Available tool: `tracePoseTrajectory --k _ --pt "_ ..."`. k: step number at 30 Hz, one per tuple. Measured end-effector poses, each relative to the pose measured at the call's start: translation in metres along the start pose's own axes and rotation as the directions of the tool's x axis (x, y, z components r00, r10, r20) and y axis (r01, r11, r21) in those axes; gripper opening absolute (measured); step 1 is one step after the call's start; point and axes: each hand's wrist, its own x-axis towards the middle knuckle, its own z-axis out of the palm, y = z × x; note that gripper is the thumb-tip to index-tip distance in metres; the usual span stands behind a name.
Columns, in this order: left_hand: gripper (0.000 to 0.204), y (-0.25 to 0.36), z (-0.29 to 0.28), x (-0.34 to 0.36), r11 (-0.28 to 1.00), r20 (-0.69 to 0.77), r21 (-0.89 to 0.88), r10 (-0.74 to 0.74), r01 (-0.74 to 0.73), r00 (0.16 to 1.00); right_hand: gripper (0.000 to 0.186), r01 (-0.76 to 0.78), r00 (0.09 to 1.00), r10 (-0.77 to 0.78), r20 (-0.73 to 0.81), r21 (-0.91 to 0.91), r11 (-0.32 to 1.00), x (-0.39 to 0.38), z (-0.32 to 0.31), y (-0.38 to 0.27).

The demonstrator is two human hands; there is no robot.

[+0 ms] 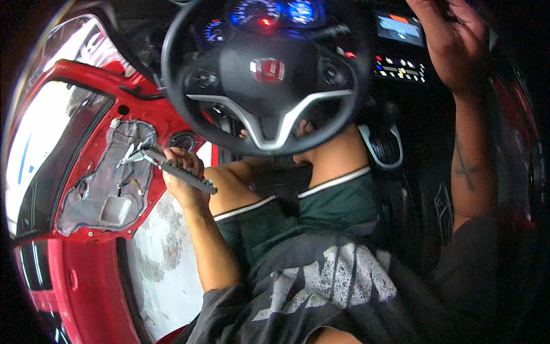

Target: The person installs a silver trim piece onto the dashboard of a red car. They use a pry tool to remove a section of the dashboard trim, then fit a new silver trim piece into the opening, pressing it into place.

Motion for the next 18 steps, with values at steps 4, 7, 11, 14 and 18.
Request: tracePoseTrajectory --k 4,7,11,14,18 --pt "0.023 -0.008 0.031 -0.022 0.993 0.151 -0.116 -0.008 0.026 0.988 0.02 -0.075 0.994 0.077 0.078 -0.026 0.997 -0.046 -0.059 -0.017" --pt "0.036 -0.005 0.071 -0.048 0.984 0.095 -0.162 -0.06 0.075 0.994 0.019 -0.156 0.975 0.155 0.156 -0.006 0.988 -0.077 -0.091 -0.023" --pt "0.042 0.0 0.111 -0.08 0.991 0.307 0.029 -0.13 0.127 0.943 0.018 -0.266 0.934 0.251 0.255 0.025 0.964 -0.119 -0.13 -0.035" --pt "0.032 0.0 0.144 -0.098 0.975 0.471 0.162 -0.213 0.153 0.856 0.018 -0.434 0.845 0.372 0.385 0.085 0.897 -0.159 -0.147 -0.05" --pt "0.031 -0.017 0.19 -0.123 0.956 0.594 0.19 -0.293 0.224 0.749 0.022 -0.793 0.54 0.567 0.622 0.15 0.591 -0.218 -0.162 -0.068"
